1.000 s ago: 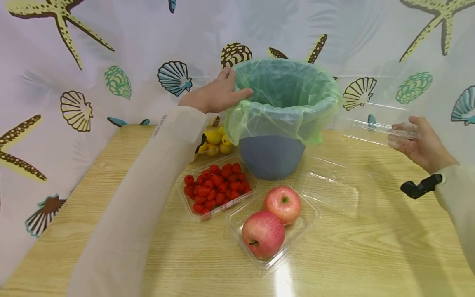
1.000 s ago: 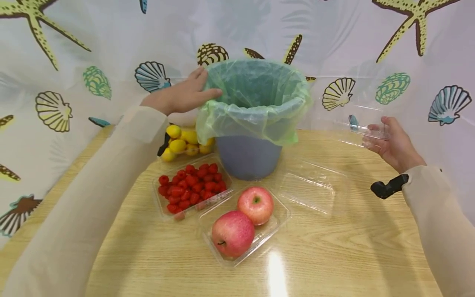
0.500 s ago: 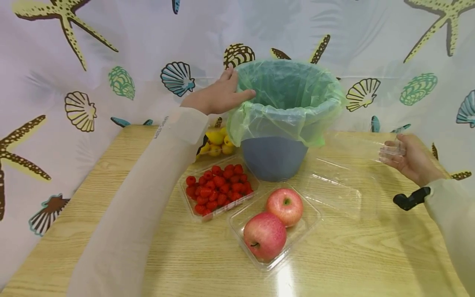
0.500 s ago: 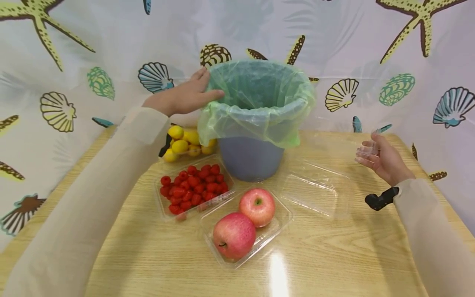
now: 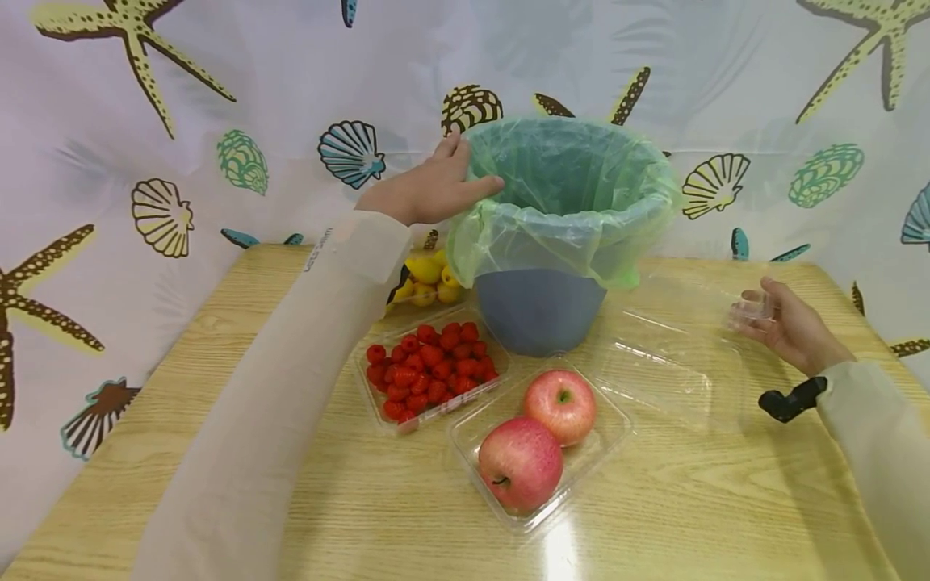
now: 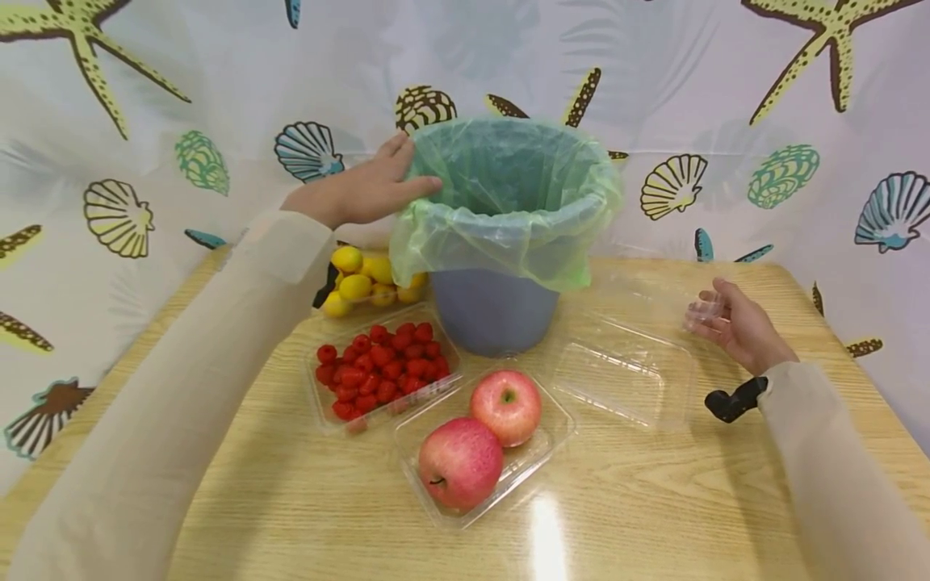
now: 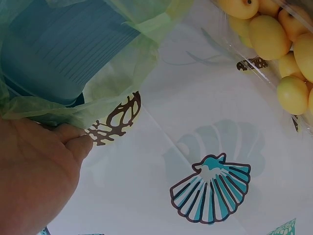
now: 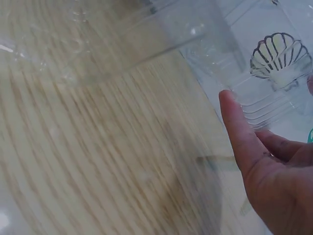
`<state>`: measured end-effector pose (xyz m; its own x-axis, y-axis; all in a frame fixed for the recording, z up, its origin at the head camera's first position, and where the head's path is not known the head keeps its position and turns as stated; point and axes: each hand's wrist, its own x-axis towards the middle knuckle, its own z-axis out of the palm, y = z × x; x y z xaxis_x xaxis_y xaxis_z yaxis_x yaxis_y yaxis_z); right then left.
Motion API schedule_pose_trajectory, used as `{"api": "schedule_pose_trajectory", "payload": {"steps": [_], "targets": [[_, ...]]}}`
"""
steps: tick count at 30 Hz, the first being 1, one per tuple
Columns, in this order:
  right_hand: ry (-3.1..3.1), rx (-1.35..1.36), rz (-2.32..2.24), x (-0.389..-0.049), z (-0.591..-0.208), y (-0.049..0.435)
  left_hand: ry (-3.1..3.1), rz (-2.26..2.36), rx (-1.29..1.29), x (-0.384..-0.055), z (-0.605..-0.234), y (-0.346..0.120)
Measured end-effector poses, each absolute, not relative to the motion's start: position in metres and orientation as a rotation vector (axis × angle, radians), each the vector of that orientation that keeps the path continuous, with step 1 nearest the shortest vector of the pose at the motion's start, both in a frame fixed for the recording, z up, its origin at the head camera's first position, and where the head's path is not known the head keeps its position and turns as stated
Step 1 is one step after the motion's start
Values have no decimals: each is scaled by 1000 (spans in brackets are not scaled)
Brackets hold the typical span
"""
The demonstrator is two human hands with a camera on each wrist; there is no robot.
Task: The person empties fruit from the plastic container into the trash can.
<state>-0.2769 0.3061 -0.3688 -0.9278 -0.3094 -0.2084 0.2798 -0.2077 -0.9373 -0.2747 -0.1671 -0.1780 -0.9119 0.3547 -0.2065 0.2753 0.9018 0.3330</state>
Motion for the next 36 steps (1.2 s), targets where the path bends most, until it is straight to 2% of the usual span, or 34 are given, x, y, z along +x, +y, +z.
{"api": "schedule_pose_trajectory", "payload": {"steps": [36], "targets": [[1588, 16, -2146, -277, -388, 304, 2810, 461, 454, -277, -179, -167]]}}
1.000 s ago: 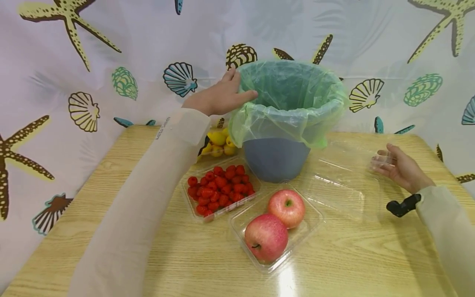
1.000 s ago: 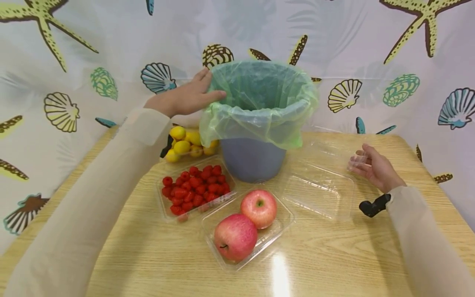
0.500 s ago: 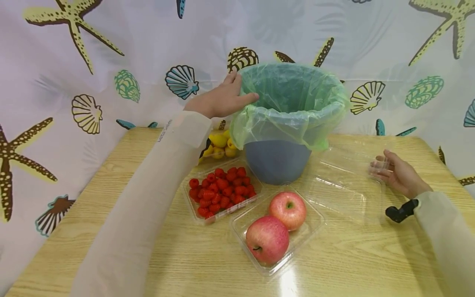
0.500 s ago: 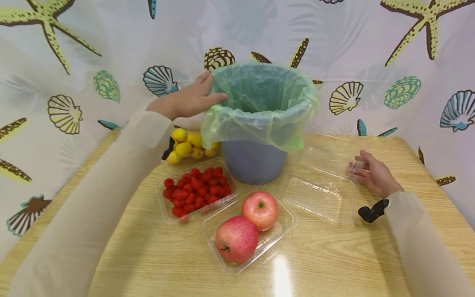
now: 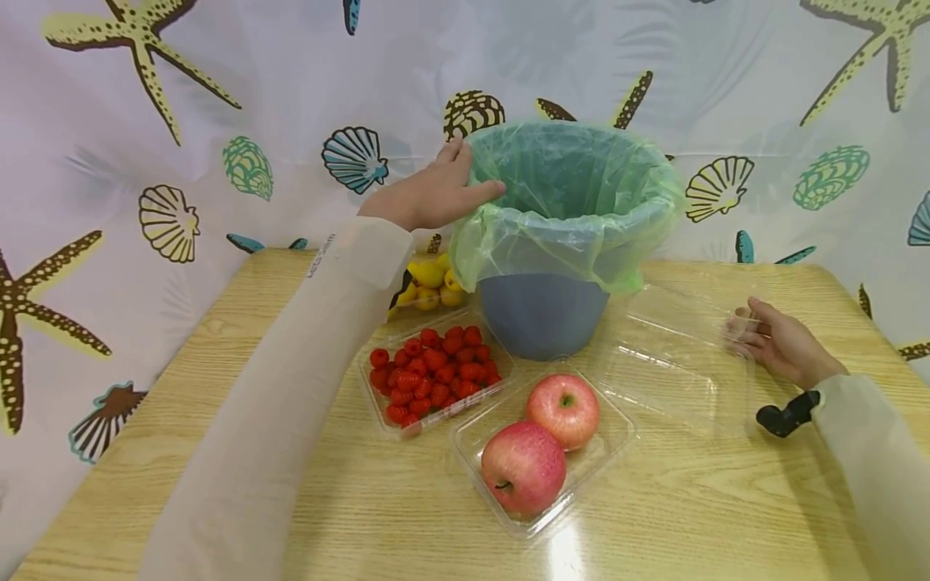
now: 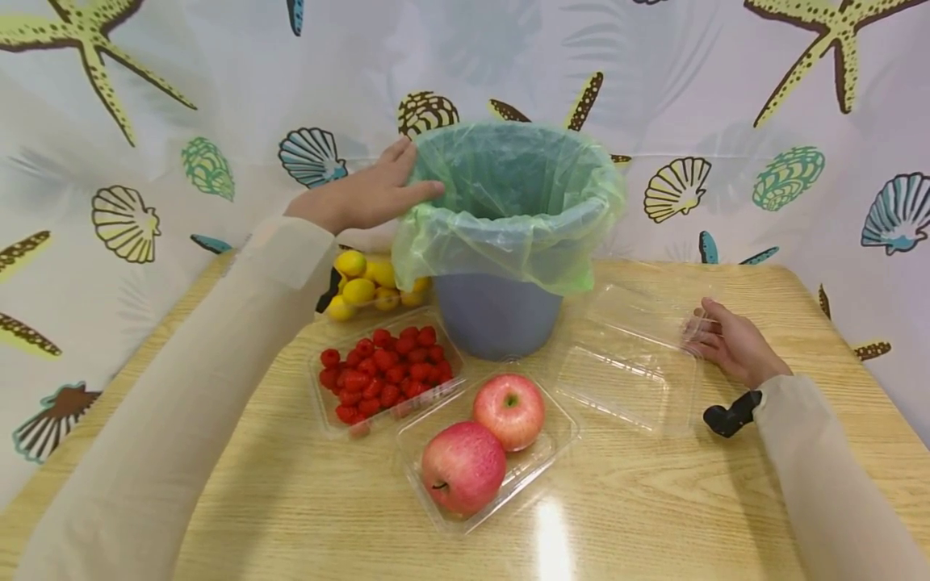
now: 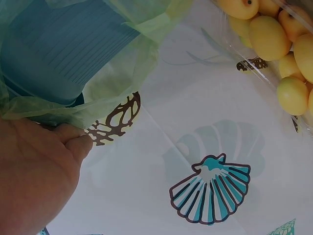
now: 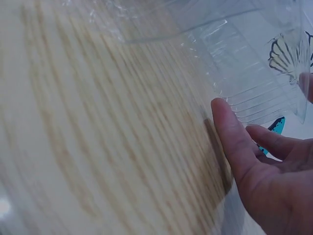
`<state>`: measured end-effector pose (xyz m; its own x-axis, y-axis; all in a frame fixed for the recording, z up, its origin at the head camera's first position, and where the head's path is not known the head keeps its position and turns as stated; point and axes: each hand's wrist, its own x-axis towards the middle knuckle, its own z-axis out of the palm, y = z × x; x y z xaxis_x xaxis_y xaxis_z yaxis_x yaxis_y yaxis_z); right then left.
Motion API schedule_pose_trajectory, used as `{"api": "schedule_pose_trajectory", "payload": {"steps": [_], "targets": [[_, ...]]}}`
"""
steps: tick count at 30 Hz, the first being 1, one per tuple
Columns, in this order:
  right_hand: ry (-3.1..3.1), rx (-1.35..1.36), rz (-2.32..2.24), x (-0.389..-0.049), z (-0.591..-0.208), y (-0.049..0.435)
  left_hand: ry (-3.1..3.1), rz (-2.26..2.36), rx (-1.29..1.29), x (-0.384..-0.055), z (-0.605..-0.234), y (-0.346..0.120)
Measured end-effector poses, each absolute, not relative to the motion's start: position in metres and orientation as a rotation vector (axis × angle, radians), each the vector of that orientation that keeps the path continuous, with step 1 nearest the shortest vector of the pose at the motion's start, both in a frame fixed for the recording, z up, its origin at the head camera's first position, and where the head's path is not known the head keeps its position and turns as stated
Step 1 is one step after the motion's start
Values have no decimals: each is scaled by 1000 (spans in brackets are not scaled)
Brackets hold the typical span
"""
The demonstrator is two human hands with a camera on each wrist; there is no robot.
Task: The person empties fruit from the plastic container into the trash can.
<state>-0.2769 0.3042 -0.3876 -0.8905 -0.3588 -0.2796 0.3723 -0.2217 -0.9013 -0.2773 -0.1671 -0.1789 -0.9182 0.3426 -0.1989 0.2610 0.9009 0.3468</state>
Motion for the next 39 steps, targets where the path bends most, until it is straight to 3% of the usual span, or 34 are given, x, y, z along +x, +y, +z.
{"api": "schedule_pose_trajectory", "payload": {"steps": [39], "targets": [[2025, 24, -1846, -277, -354, 317, 2792, 467, 465, -277, -180, -168]]}}
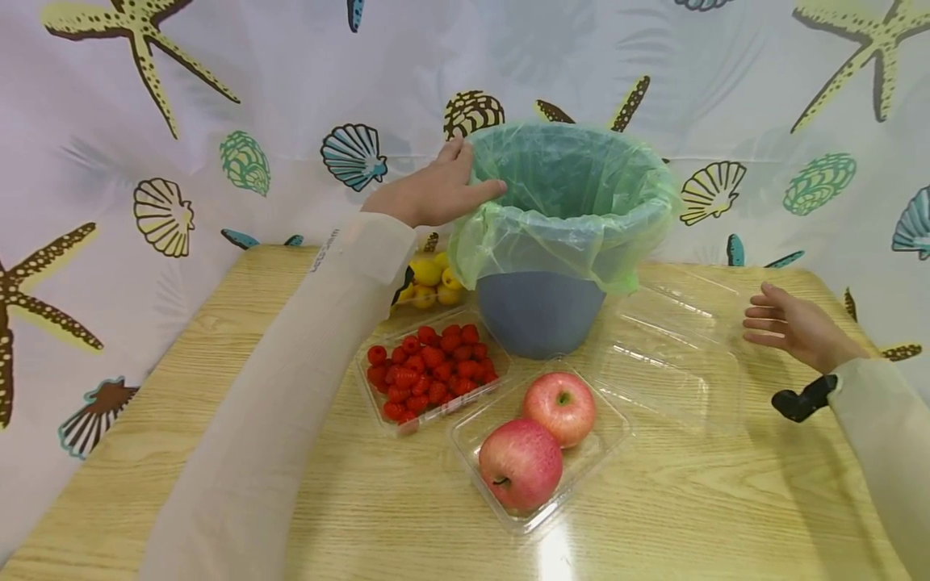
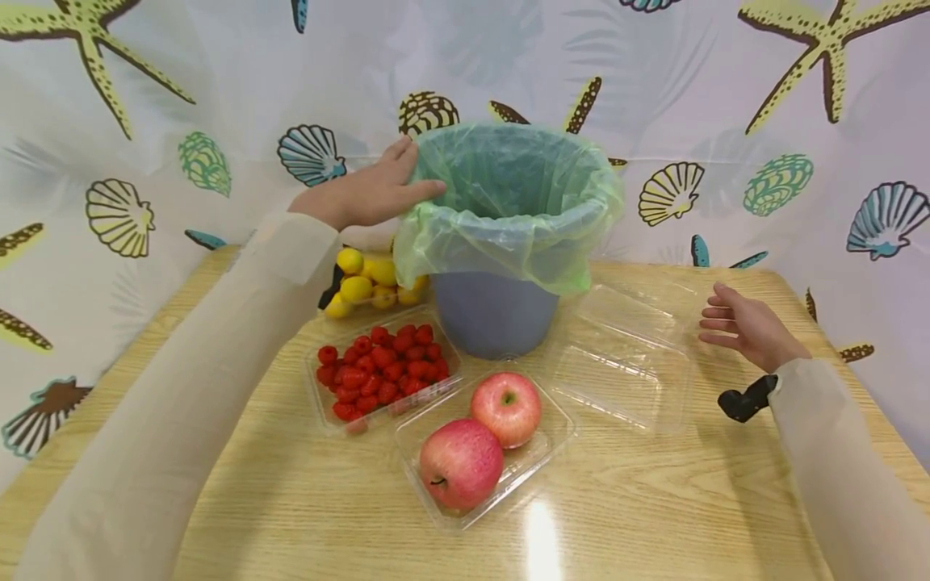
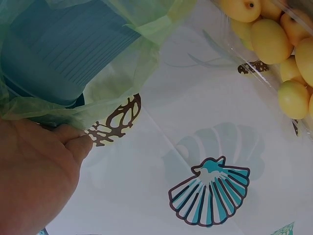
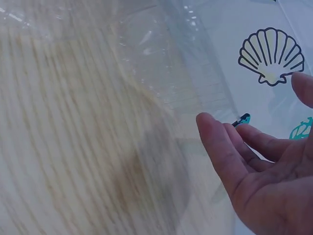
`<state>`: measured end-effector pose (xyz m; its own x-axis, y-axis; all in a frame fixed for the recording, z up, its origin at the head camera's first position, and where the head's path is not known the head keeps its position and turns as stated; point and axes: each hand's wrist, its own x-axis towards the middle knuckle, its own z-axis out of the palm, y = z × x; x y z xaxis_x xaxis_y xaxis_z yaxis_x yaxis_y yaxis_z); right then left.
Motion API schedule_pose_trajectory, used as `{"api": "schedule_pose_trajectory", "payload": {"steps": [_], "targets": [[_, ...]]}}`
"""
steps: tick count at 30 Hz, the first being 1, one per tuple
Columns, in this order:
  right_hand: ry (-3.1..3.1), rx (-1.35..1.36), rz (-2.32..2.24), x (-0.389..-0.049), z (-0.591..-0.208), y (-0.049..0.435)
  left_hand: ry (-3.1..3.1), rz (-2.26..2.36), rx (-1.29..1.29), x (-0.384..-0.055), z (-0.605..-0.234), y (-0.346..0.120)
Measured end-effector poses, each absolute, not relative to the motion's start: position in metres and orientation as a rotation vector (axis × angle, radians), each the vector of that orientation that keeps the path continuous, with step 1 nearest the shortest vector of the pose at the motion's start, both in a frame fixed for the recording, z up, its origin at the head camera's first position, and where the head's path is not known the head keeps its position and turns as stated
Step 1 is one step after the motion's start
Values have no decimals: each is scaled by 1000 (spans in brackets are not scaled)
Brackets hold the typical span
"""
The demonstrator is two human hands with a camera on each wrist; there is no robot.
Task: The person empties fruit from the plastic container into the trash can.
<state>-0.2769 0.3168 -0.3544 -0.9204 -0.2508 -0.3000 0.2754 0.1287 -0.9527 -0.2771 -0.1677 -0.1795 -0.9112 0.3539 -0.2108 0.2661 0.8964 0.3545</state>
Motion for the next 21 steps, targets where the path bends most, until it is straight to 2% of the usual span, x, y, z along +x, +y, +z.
{"api": "schedule_pose_trajectory", "payload": {"steps": [10, 21], "targets": [[2322, 18, -1520, -282, -339, 318, 2789, 461, 471, -278, -178, -168], [2416, 11, -1467, -289, -317, 310, 2800, 443, 471, -279, -179, -167]]}}
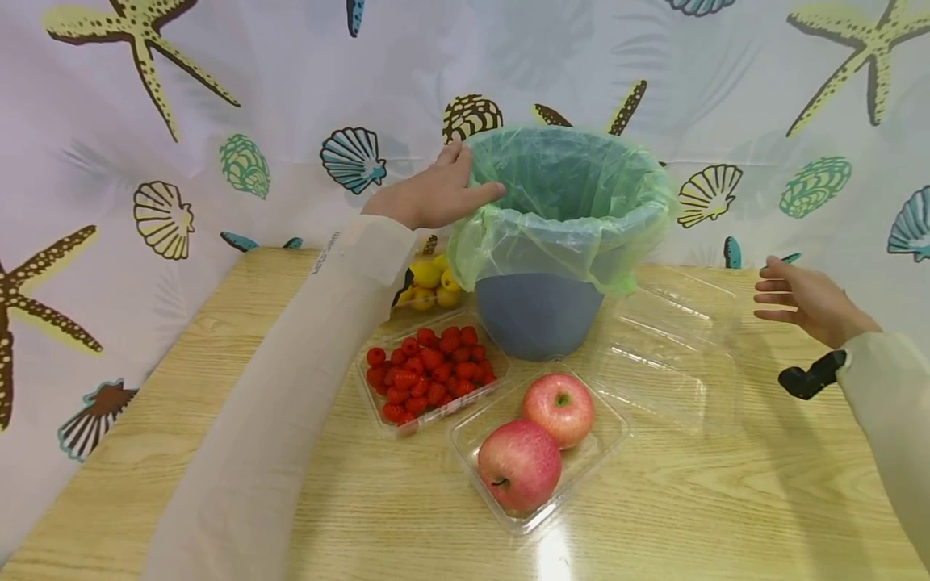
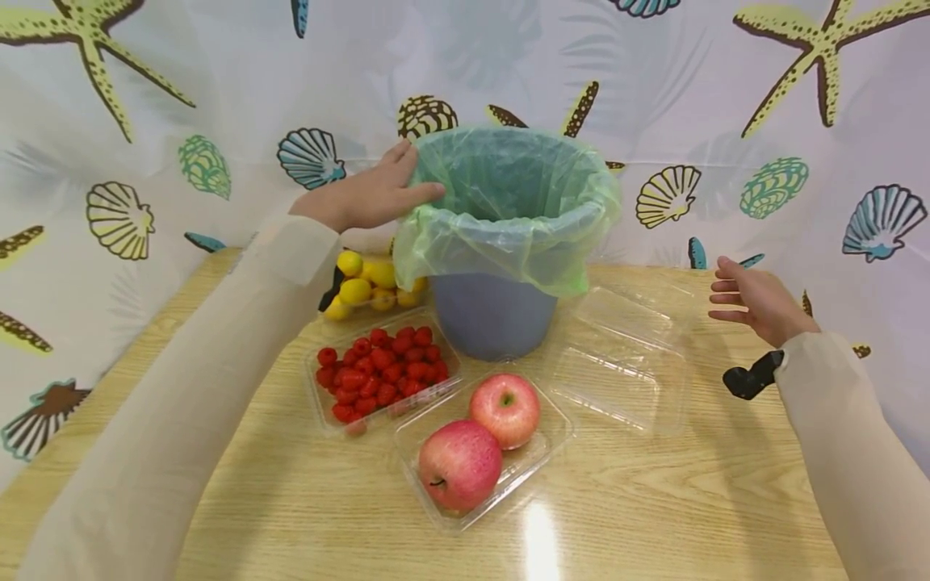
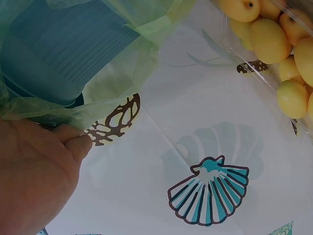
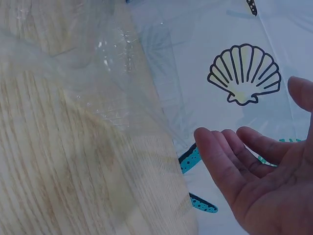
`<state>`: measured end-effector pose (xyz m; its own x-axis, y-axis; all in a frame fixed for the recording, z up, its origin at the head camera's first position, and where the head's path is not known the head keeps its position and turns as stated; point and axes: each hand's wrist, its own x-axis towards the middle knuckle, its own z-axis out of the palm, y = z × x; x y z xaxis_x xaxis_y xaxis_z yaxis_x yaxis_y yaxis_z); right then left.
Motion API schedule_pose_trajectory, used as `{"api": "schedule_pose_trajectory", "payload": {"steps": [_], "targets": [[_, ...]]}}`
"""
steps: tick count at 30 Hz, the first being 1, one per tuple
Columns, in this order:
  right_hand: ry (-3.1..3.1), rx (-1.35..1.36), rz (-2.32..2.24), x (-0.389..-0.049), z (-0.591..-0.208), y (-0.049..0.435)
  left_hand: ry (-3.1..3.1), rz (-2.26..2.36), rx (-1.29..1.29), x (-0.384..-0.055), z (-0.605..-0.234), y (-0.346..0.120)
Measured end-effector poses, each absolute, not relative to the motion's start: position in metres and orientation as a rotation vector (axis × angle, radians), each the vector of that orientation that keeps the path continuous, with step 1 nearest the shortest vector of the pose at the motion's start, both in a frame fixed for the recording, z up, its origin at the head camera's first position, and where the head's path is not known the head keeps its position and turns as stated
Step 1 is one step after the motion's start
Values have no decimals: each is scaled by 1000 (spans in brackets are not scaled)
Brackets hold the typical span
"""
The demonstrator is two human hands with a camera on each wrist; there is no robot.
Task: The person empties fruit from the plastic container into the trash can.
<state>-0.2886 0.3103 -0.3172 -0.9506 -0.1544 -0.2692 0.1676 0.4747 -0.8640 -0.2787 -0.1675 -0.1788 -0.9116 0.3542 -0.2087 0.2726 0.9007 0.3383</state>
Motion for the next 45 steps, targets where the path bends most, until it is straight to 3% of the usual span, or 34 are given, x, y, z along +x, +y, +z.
{"api": "schedule_pose_trajectory", "payload": {"steps": [45], "targets": [[2460, -174, -1465, -315, -249, 219, 2804, 455, 467, -280, -179, -167]]}}
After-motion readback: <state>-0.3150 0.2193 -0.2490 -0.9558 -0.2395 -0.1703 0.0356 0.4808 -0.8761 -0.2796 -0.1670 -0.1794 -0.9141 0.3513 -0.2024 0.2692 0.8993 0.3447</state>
